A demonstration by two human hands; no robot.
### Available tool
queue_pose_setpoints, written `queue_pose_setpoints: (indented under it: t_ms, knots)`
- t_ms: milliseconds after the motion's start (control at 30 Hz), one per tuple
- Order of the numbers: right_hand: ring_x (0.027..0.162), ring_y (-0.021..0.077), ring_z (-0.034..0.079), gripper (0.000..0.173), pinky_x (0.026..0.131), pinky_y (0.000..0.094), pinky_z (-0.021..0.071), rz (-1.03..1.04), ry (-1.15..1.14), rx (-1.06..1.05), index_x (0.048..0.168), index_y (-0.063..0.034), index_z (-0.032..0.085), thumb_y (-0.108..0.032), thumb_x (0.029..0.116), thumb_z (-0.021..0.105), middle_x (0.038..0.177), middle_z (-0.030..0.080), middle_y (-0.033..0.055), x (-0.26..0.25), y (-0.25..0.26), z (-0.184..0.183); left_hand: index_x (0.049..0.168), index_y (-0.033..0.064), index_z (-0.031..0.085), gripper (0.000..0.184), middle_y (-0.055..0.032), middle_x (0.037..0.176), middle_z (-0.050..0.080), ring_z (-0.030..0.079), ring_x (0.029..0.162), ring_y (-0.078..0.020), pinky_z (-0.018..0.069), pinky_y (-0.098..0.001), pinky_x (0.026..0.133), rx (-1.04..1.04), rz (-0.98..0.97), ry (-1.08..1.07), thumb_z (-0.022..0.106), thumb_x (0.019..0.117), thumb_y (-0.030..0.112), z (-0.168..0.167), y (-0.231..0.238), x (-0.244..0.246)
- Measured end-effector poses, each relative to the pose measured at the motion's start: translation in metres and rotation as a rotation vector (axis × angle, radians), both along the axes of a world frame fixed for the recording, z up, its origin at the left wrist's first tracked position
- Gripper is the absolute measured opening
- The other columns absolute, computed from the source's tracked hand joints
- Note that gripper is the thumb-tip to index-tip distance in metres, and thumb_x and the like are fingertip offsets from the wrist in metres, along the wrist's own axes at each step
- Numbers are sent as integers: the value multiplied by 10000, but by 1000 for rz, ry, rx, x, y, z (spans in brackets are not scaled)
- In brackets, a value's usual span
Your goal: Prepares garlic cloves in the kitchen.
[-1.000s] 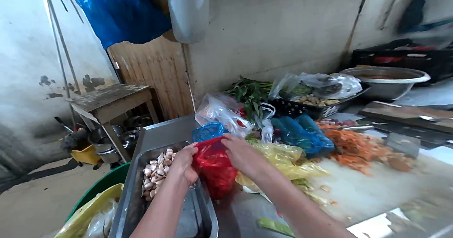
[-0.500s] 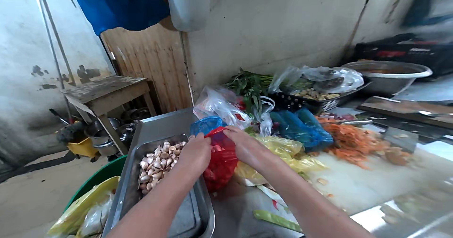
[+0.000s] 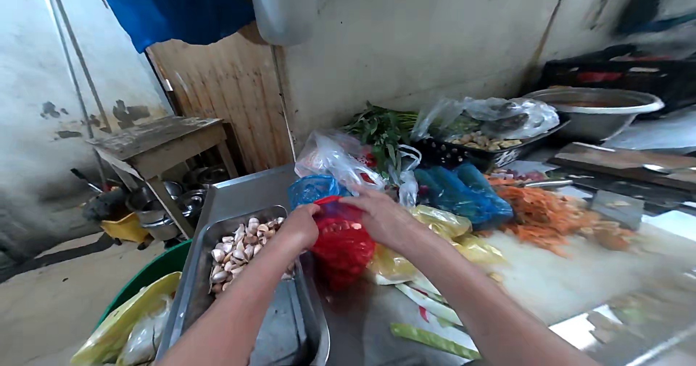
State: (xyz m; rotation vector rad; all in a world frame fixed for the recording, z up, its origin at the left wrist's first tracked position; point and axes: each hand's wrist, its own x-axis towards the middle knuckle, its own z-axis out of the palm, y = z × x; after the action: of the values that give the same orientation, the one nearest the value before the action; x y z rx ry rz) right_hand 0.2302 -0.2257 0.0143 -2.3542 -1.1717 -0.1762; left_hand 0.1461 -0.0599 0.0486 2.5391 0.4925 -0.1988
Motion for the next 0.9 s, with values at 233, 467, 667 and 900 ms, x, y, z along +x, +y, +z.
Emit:
queue_pose_setpoints:
  t_ms: [233,467,667,900]
  knots:
    - [1202,318,643,404,1040,522,490,176,-15,-116,1422,-71,586,-253,1090,444,1251,686,161,-54,2,8,1320,130,624,385,-151,1285,640,637,1110,-296,516,-500,920,-165,-5,-139,532,995,-56,2,4,-4]
    - [1325,246,590,427,1084,444,501,140,-288,165,1400,-118,623,-318,1041,507,1420,624,91,-74,-60,-26,1345,93,558,354,-153,1170,628,626,941,-228,522,-399,799,-435,57,-101,512,1009,-8,-2,15,-11]
    - [1307,457,564,407,1107,598,429,188,302,-349,1419,32,567,-178,1075,509,1391,590,284,-117,-148,-18,1309,92,556,263,-111,1265,591,590,1123,-262,513,-498,910,-552,38,-255,538,1056,163,30,50,-63]
    - [1262,449,596,498,1072,638,442,238,29,-350,1413,-69,605,41,927,617,1328,653,212,-117,-152,-68,1292,148,593,255,-85,1261,643,660,1099,-249,570,-455,888,-619,306,-534,494,1059,181,37,79,-148]
